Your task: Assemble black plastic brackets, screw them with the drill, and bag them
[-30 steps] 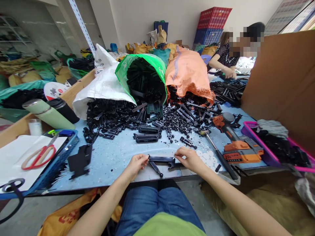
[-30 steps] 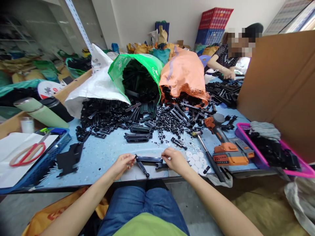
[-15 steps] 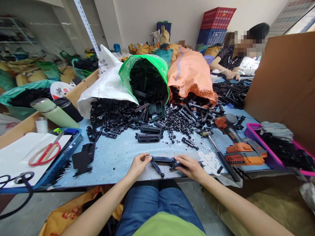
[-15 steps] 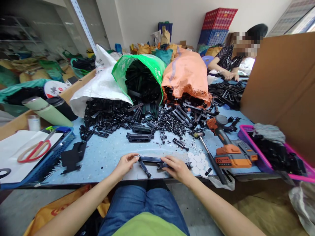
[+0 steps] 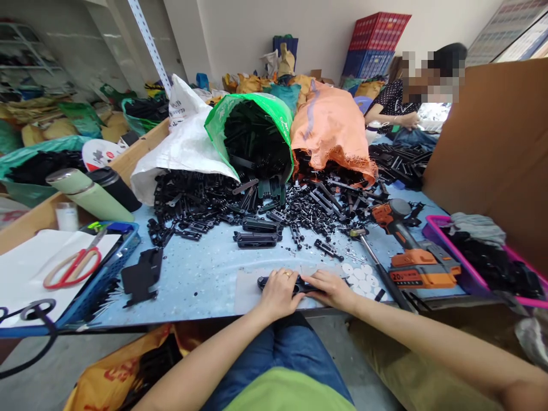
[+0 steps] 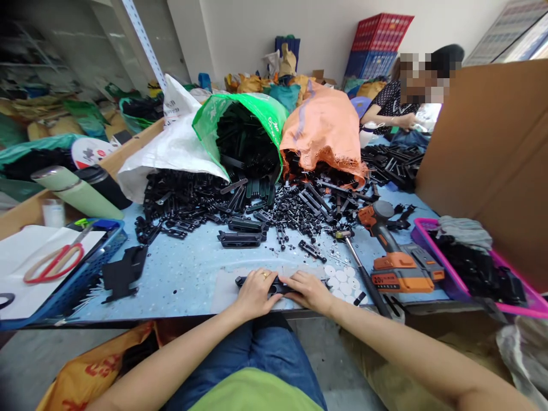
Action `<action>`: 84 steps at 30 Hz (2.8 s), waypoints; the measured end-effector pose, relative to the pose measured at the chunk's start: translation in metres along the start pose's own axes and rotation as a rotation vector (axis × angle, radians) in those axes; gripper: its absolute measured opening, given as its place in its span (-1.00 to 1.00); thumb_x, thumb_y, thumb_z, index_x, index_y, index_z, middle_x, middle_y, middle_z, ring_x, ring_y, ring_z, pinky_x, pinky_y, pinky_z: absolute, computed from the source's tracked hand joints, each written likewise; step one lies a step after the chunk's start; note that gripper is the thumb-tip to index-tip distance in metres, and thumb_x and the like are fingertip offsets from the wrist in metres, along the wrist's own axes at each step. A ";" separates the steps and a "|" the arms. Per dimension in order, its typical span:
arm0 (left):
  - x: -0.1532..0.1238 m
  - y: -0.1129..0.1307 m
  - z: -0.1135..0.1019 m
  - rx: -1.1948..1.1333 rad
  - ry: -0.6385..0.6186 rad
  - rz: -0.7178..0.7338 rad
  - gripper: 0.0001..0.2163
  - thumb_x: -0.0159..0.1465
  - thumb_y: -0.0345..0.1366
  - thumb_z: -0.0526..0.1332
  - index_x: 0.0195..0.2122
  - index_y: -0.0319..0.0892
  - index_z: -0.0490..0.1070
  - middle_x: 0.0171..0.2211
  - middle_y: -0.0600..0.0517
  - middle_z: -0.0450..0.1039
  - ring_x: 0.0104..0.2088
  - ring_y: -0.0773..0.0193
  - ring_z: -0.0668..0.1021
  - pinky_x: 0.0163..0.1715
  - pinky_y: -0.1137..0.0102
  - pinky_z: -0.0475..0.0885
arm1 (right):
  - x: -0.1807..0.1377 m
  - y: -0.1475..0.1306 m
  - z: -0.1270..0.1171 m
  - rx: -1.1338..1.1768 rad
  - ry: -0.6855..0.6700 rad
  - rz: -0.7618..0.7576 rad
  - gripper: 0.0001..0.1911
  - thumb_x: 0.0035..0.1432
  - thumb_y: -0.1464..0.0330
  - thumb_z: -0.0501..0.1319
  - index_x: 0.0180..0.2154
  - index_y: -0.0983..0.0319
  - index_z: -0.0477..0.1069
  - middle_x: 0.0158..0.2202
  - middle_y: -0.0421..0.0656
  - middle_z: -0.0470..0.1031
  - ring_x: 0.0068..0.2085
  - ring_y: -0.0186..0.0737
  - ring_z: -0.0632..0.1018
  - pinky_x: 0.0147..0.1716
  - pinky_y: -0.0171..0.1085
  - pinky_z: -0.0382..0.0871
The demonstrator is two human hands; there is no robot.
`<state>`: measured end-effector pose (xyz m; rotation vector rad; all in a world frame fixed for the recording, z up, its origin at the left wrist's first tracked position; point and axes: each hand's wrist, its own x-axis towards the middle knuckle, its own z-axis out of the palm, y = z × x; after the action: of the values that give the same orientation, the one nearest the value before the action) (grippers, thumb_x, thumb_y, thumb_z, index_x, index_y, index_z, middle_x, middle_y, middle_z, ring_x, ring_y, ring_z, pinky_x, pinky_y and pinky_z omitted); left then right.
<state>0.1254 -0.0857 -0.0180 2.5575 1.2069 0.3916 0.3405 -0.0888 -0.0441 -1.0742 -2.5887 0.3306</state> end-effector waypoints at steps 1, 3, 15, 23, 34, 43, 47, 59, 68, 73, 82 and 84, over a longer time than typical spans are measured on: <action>-0.003 0.000 -0.002 0.024 0.002 0.012 -0.61 0.19 -0.11 0.14 -0.02 -0.22 0.24 -0.14 -0.13 0.37 -0.10 0.05 0.37 -0.11 0.19 0.25 | 0.001 0.004 -0.003 -0.023 -0.028 -0.043 -0.53 0.24 0.19 0.03 0.14 0.21 0.17 -0.25 -0.06 0.44 -0.23 -0.20 0.43 -0.28 -0.25 0.31; -0.008 -0.003 -0.005 0.100 0.012 0.064 -0.55 0.22 -0.12 0.10 0.08 -0.26 0.16 -0.05 -0.17 0.32 -0.04 0.04 0.34 -0.06 0.17 0.22 | 0.002 0.009 -0.008 -0.118 -0.027 -0.051 -0.50 0.21 0.12 0.04 0.10 0.23 0.22 -0.23 -0.03 0.44 -0.22 -0.18 0.43 -0.28 -0.25 0.29; -0.039 -0.003 -0.067 -0.442 0.372 0.201 -0.47 0.35 -0.08 -0.31 -0.54 -0.20 0.28 -0.65 0.02 0.28 -0.59 0.33 0.36 -0.54 0.43 0.20 | 0.039 -0.060 -0.060 0.559 0.248 -0.190 -0.46 0.22 -0.01 -0.12 -0.57 0.23 0.24 -0.67 -0.23 0.21 -0.59 -0.34 0.30 -0.55 -0.33 0.09; -0.051 0.009 -0.046 -0.549 0.806 0.178 -0.47 0.34 -0.03 -0.31 -0.04 -0.22 0.32 -0.32 -0.13 0.44 -0.32 0.20 0.49 -0.37 0.34 0.36 | 0.115 -0.106 0.036 0.993 0.728 0.059 -0.48 0.20 -0.01 -0.29 0.09 0.00 0.06 0.15 -0.10 0.10 0.08 -0.03 0.28 -0.05 -0.01 0.23; 0.009 -0.084 -0.018 0.314 0.212 -0.109 -0.63 0.19 -0.16 0.20 0.01 -0.11 0.31 -0.16 -0.07 0.40 -0.14 0.09 0.39 -0.19 0.21 0.29 | 0.271 0.107 -0.033 -0.047 0.316 0.863 -0.48 0.09 0.25 0.13 0.03 0.42 0.17 -0.10 0.18 0.39 -0.01 0.09 0.34 -0.04 0.04 0.13; -0.009 -0.208 -0.091 0.417 0.306 -0.834 -0.66 0.27 -0.48 -0.14 0.02 -0.25 0.25 -0.02 -0.24 0.28 0.04 -0.04 0.28 -0.13 0.12 0.26 | 0.265 0.111 -0.053 -0.081 0.408 0.759 -0.55 0.19 0.38 -0.10 0.11 0.30 0.15 0.04 0.03 0.33 0.00 -0.10 0.38 -0.07 -0.19 0.23; -0.037 -0.252 -0.101 0.380 0.213 -0.752 -0.69 0.21 -0.56 -0.10 -0.13 -0.24 0.34 -0.01 -0.20 0.31 0.13 0.00 0.20 0.00 0.08 0.16 | 0.191 0.063 -0.033 -0.082 0.393 0.329 -0.63 0.22 0.28 -0.03 0.02 0.22 0.30 -0.08 -0.07 0.43 -0.12 -0.17 0.45 -0.14 -0.25 0.31; -0.051 -0.140 -0.061 -0.240 0.367 -0.390 -0.69 0.26 -0.28 0.04 0.01 -0.21 0.27 -0.09 -0.10 0.38 -0.10 0.17 0.45 -0.09 0.27 0.35 | 0.064 -0.060 0.012 0.054 0.054 0.077 -0.55 0.19 0.14 0.07 0.08 0.14 0.27 -0.03 0.03 0.39 -0.03 0.04 0.40 -0.07 0.08 0.28; -0.032 -0.037 -0.058 -0.765 0.431 -0.362 -0.62 0.28 -0.21 0.03 0.11 -0.17 0.25 -0.16 -0.06 0.41 -0.43 0.36 0.50 -0.36 0.40 0.44 | 0.104 -0.072 0.004 1.184 0.208 0.478 -0.42 0.23 0.07 -0.05 0.22 0.12 0.01 -0.39 -0.18 0.36 -0.54 -0.33 0.43 -0.59 -0.30 0.39; -0.034 -0.025 -0.062 -0.554 0.481 -0.278 -0.69 0.28 -0.27 0.06 0.04 -0.14 0.35 -0.26 -0.06 0.41 -0.22 0.23 0.46 -0.16 0.30 0.38 | 0.092 -0.062 -0.010 0.851 0.174 0.265 -0.51 0.21 0.16 0.05 0.17 0.04 0.14 -0.19 -0.15 0.36 -0.51 -0.43 0.39 -0.44 -0.31 0.42; -0.019 -0.001 -0.050 -0.555 0.836 -0.230 -0.68 0.32 -0.32 -0.01 0.09 -0.14 0.28 -0.17 -0.09 0.38 -0.16 0.24 0.46 -0.16 0.33 0.40 | 0.092 -0.098 0.005 0.861 0.447 0.267 -0.49 0.24 0.22 0.01 0.21 0.01 0.04 -0.05 -0.09 0.33 -0.52 -0.39 0.36 -0.47 -0.27 0.42; -0.020 -0.008 -0.050 -0.561 0.758 -0.177 -0.69 0.32 -0.31 0.00 0.07 -0.12 0.30 -0.16 -0.09 0.39 -0.14 0.23 0.45 -0.13 0.31 0.39 | 0.089 -0.101 0.012 0.849 0.469 0.275 -0.49 0.25 0.22 0.00 0.22 0.01 0.01 -0.06 -0.10 0.34 -0.52 -0.39 0.36 -0.46 -0.26 0.41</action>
<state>0.0894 -0.0900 0.0226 1.8285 1.2742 1.5020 0.2117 -0.0953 -0.0042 -0.9990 -1.6120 0.9906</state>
